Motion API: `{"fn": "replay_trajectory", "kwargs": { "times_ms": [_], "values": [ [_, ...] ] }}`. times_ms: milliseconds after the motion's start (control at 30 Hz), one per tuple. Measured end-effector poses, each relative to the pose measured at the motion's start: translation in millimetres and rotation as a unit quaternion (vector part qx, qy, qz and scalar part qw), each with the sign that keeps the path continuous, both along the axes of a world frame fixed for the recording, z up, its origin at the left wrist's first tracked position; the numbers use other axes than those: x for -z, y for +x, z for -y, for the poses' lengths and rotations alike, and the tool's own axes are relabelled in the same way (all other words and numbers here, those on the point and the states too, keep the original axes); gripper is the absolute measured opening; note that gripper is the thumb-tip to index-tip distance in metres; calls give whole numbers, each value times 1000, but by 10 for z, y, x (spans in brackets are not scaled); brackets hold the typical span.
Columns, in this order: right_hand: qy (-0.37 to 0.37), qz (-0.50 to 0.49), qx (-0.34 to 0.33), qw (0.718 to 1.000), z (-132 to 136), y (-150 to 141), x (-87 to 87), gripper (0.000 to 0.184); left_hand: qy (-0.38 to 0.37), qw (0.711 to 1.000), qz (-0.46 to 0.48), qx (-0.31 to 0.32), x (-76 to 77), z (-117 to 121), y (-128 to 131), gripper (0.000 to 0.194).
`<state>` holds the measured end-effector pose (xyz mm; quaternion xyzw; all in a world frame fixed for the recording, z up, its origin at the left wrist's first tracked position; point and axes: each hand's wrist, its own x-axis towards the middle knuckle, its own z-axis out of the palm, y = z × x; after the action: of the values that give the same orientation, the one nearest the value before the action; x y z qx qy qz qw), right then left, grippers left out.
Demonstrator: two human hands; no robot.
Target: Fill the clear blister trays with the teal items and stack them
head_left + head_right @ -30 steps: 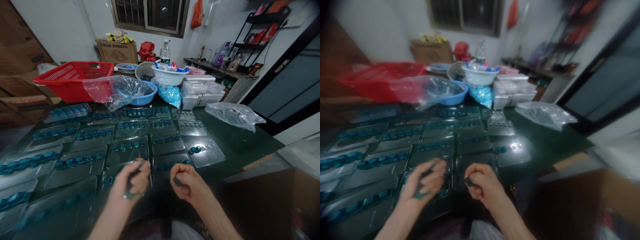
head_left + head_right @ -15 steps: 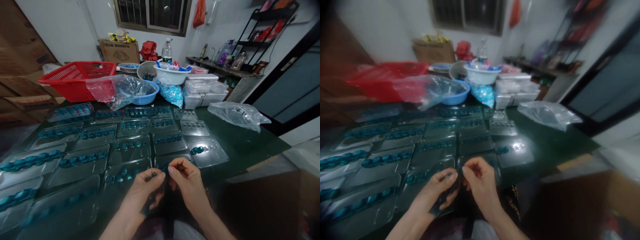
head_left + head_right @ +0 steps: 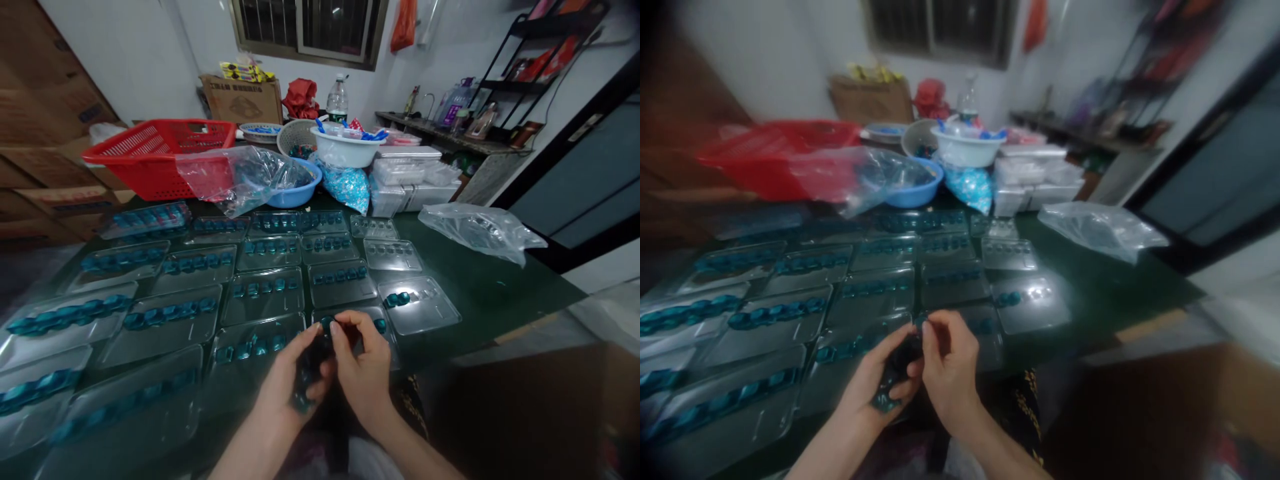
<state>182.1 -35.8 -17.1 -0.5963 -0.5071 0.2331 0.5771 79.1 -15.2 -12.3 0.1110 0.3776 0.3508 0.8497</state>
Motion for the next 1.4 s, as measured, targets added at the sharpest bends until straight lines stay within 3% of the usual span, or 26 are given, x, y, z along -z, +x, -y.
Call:
{"fn": "replay_trajectory", "kwargs": {
  "times_ms": [100, 267, 433, 600, 700, 900, 1067, 1267, 1400],
  "values": [
    [7, 3, 3, 1000, -10, -16, 6, 7, 27, 999, -30, -8, -21, 10, 4, 15],
    [-32, -98, -39, 994, -9, 44, -17, 8, 103, 991, -87, 4, 3, 22, -36, 13],
    [-65, -136, -80, 985, -7, 87, -22, 9, 192, 956, -222, -10, -32, 19, -42, 19],
    [-76, -115, -111, 984, -18, 120, 15, 11, 232, 923, -306, -4, -88, 9, -63, 16],
    [-106, -108, -158, 976, -43, 207, 51, 15, 287, 892, -347, 22, -102, -2, -101, 12],
    [-205, -169, -269, 926, -68, 416, 129, 20, 452, 786, -413, 81, -152, -15, -129, 11],
    [-186, -72, -282, 938, 20, 430, 86, 9, 504, 748, -418, 112, -150, 2, -123, 14],
    [-73, 110, -177, 975, 90, 326, 91, 14, 506, 749, -412, 116, -77, 15, -147, 14],
    [-46, 121, -109, 986, 110, 275, 126, 14, 408, 821, -380, 120, -11, 39, -176, 8]
  ]
}}
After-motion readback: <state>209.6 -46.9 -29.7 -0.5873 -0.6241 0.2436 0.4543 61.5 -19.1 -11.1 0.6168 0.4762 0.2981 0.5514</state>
